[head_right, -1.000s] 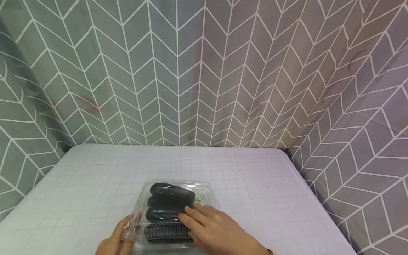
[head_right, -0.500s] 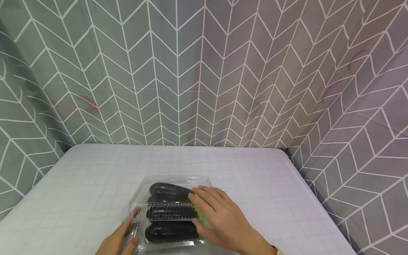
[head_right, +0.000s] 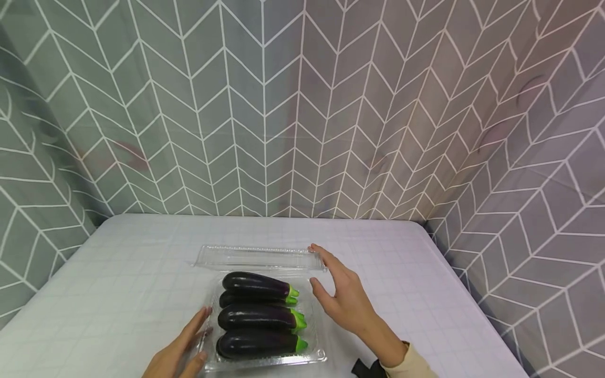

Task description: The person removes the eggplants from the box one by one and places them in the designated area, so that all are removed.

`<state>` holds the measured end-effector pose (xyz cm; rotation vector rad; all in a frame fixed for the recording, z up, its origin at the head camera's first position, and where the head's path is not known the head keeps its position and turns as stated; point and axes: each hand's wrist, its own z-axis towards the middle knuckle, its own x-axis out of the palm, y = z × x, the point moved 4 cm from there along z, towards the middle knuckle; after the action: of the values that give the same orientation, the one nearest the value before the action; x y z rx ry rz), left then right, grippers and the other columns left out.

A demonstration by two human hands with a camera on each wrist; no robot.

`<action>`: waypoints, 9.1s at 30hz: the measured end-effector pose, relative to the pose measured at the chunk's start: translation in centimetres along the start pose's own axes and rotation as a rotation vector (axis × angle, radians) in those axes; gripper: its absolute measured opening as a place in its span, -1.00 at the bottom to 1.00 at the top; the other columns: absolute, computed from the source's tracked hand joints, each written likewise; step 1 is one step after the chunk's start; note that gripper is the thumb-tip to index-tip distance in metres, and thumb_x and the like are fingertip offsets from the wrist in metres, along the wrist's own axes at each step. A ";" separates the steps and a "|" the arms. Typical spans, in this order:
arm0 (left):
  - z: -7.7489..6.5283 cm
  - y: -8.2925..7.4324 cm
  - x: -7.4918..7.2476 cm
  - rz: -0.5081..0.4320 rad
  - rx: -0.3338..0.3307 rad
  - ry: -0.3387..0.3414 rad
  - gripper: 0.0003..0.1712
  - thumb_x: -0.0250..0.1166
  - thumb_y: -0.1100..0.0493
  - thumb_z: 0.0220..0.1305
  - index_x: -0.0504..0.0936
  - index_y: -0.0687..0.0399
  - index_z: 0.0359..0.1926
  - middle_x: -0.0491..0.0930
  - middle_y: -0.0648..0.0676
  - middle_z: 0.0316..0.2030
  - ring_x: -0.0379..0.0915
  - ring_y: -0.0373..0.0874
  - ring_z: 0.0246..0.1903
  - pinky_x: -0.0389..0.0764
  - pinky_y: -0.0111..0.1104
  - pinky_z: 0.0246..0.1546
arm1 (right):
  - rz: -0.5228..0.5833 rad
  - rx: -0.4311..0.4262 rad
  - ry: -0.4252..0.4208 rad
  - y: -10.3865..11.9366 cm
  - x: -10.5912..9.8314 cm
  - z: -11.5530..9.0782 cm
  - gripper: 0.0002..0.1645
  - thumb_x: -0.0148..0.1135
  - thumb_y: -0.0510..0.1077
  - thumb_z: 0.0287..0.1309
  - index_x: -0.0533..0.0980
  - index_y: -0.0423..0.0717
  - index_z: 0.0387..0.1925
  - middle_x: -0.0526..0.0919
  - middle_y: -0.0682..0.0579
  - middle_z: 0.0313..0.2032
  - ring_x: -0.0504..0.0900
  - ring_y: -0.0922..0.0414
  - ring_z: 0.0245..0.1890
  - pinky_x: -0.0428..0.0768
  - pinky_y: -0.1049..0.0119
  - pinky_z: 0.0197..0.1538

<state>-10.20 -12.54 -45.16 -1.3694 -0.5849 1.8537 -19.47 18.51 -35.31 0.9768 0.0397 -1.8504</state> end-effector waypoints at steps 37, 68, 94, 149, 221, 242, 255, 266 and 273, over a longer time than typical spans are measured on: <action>0.4 0.1 -0.5 -0.111 -0.004 0.083 -0.19 0.35 0.12 0.44 0.23 0.18 0.58 0.37 0.15 0.46 0.64 0.13 0.11 0.65 -0.10 0.08 | 0.323 0.325 0.202 -7.4 4.8 -0.3 -0.19 0.27 -0.42 0.36 0.16 -0.40 0.53 0.36 -0.29 0.44 0.60 -0.27 0.19 0.68 0.15 0.07; 0.5 0.2 -0.7 -0.218 -0.005 0.126 -0.17 0.35 0.20 0.43 0.19 0.17 0.59 0.32 0.26 0.47 0.56 0.25 0.17 0.68 -0.30 -0.01 | -0.062 0.222 0.080 -4.3 3.6 -0.2 -0.20 0.40 -0.21 0.30 0.32 -0.25 0.49 0.44 -0.22 0.40 0.45 -0.20 0.36 0.51 -0.22 0.24; 2.5 -0.4 -1.4 0.020 0.373 -0.004 -0.17 0.37 0.32 0.35 0.27 0.09 0.58 0.12 0.17 0.59 0.03 -0.15 0.53 0.14 -0.50 0.34 | 0.238 -0.169 0.329 3.5 5.5 -2.2 -0.60 0.36 -0.15 0.37 0.62 0.01 0.21 0.58 0.00 0.23 0.59 0.09 0.18 0.64 0.22 0.14; 2.3 0.5 -1.0 0.087 0.369 0.014 -0.22 0.38 0.25 0.36 0.32 0.20 0.54 0.17 0.14 0.57 0.16 -0.12 0.48 0.14 -0.55 0.30 | 0.222 -0.195 0.257 2.7 3.8 -1.0 -0.41 0.37 -0.46 0.23 0.56 -0.10 0.27 0.68 0.03 0.13 0.67 0.10 0.06 0.68 0.26 0.04; 2.2 0.3 -0.9 0.150 0.290 0.039 -0.19 0.39 0.27 0.33 0.32 0.20 0.54 0.15 0.06 0.58 0.30 -0.07 0.41 0.61 -0.04 0.13 | -0.022 -0.106 0.164 -5.2 0.1 2.7 -0.41 0.39 -0.57 0.11 0.62 -0.18 0.17 0.72 -0.07 0.03 0.72 0.06 -0.08 0.73 0.28 -0.19; 1.9 0.3 -0.9 0.145 0.328 0.006 -0.17 0.39 0.30 0.30 0.30 0.20 0.55 0.17 0.08 0.58 0.33 -0.07 0.39 0.64 -0.07 0.09 | -0.116 0.008 0.132 -8.8 -0.4 3.4 -0.44 0.33 -0.59 0.14 0.64 -0.18 0.15 0.74 -0.08 -0.02 0.66 0.09 -0.24 0.62 0.16 -0.28; 2.0 0.3 -0.9 0.151 0.313 0.016 -0.18 0.39 0.29 0.30 0.31 0.23 0.54 0.16 0.08 0.58 0.34 -0.06 0.38 0.65 -0.08 0.08 | -0.151 0.092 0.130 -11.3 -0.9 4.2 -0.51 0.30 -0.58 0.18 0.63 -0.28 0.14 0.73 -0.18 0.01 0.69 0.00 -0.20 0.62 0.03 -0.20; 2.0 0.3 -1.0 0.146 0.354 -0.002 -0.16 0.40 0.30 0.29 0.30 0.21 0.55 0.13 0.03 0.59 0.35 -0.08 0.38 0.66 -0.09 0.07 | -0.196 0.121 0.105 -12.9 -1.2 4.8 -0.51 0.30 -0.57 0.18 0.65 -0.22 0.12 0.74 -0.19 0.01 0.62 0.03 -0.29 0.56 0.05 -0.22; 2.0 0.3 -1.0 0.146 0.348 -0.002 -0.15 0.40 0.30 0.29 0.30 0.20 0.55 0.11 0.00 0.60 0.36 -0.08 0.37 0.66 -0.10 0.05 | -0.206 0.160 0.109 -14.1 -1.3 5.1 -0.52 0.29 -0.57 0.19 0.64 -0.26 0.12 0.73 -0.23 0.02 0.70 -0.11 -0.13 0.61 -0.09 -0.08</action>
<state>-12.04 -13.40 -44.13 -1.2017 -0.1527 1.9613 -33.30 24.26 -36.39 1.2227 0.0604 -2.0100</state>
